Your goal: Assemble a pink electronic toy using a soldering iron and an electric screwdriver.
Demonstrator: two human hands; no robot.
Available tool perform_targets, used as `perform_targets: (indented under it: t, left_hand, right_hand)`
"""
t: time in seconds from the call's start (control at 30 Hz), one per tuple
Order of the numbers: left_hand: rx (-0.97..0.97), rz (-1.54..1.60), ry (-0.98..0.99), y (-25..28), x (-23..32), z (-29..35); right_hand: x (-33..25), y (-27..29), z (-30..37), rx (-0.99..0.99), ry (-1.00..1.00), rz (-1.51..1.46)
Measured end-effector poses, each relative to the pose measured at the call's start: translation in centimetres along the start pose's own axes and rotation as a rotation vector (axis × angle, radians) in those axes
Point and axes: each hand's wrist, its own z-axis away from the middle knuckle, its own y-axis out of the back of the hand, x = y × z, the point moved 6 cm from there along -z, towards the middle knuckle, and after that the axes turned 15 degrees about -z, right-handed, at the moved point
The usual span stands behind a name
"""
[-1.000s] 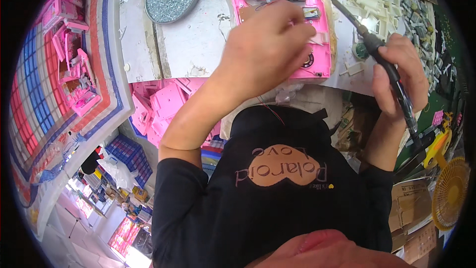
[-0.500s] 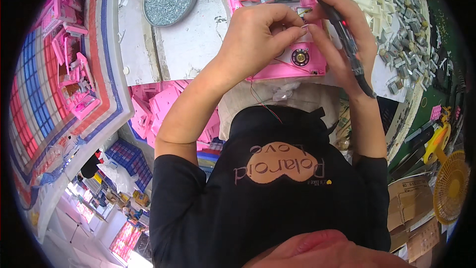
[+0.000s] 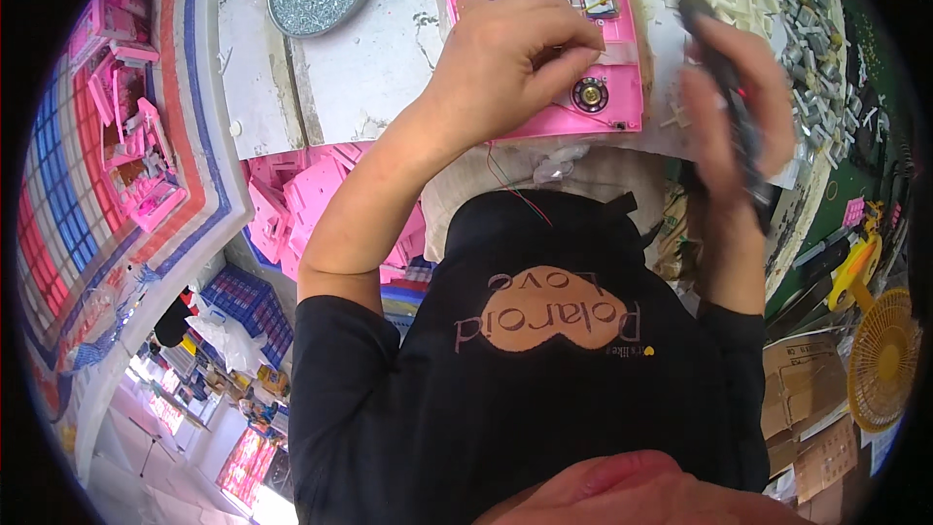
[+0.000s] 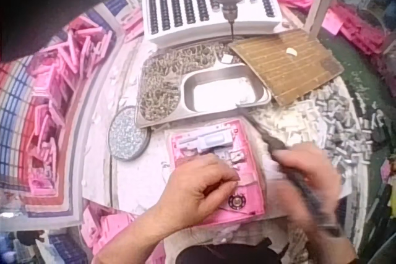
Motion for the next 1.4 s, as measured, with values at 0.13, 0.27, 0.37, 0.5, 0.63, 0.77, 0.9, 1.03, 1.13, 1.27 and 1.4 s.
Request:
perform_targets:
  t: [0.13,0.27,0.37,0.5,0.63,0.77,0.9,1.03,1.13,1.27,1.4]
  left_hand:
    - [0.001,-0.063,-0.066,0.0,0.5,0.5]
    - [0.010,-0.070,-0.057,0.2,0.6,0.5]
    - [0.042,0.017,-0.006,0.3,0.1,0.3]
    - [0.030,0.162,0.123,0.1,-0.7,0.3]
    - [-0.035,0.125,0.151,0.2,-1.0,0.5]
    - [-0.075,0.172,0.294,0.0,-1.0,0.7]
    - [-0.071,0.183,0.346,-0.1,-1.1,0.8]
    - [-0.052,0.149,0.304,-0.2,-1.0,0.6]
    - [-0.065,0.027,0.160,0.0,-0.4,0.3]
    - [0.069,-0.049,-0.015,-0.1,0.5,0.9]
    - [0.085,-0.127,-0.104,-0.2,0.8,1.0]
  right_hand:
    - [0.7,5.4,3.1,0.101,-0.146,-0.251]
    - [0.4,3.9,3.0,0.053,-0.174,-0.246]
    - [-0.1,-0.3,1.0,-0.055,-0.098,-0.125]
    - [1.0,-3.7,0.1,-0.061,-0.103,-0.086]
    - [1.2,-4.1,-0.3,-0.055,-0.081,-0.054]
    - [1.1,-4.2,-0.5,-0.012,-0.079,-0.036]
    - [0.9,-4.3,-0.5,-0.023,-0.037,0.032]
    - [0.5,-4.9,-0.5,-0.019,0.082,0.097]
    - [0.2,-3.7,-0.2,-0.048,0.093,0.137]
    - [0.6,3.1,1.9,0.162,-0.074,-0.226]
    - [1.0,6.3,3.5,0.025,-0.095,-0.327]
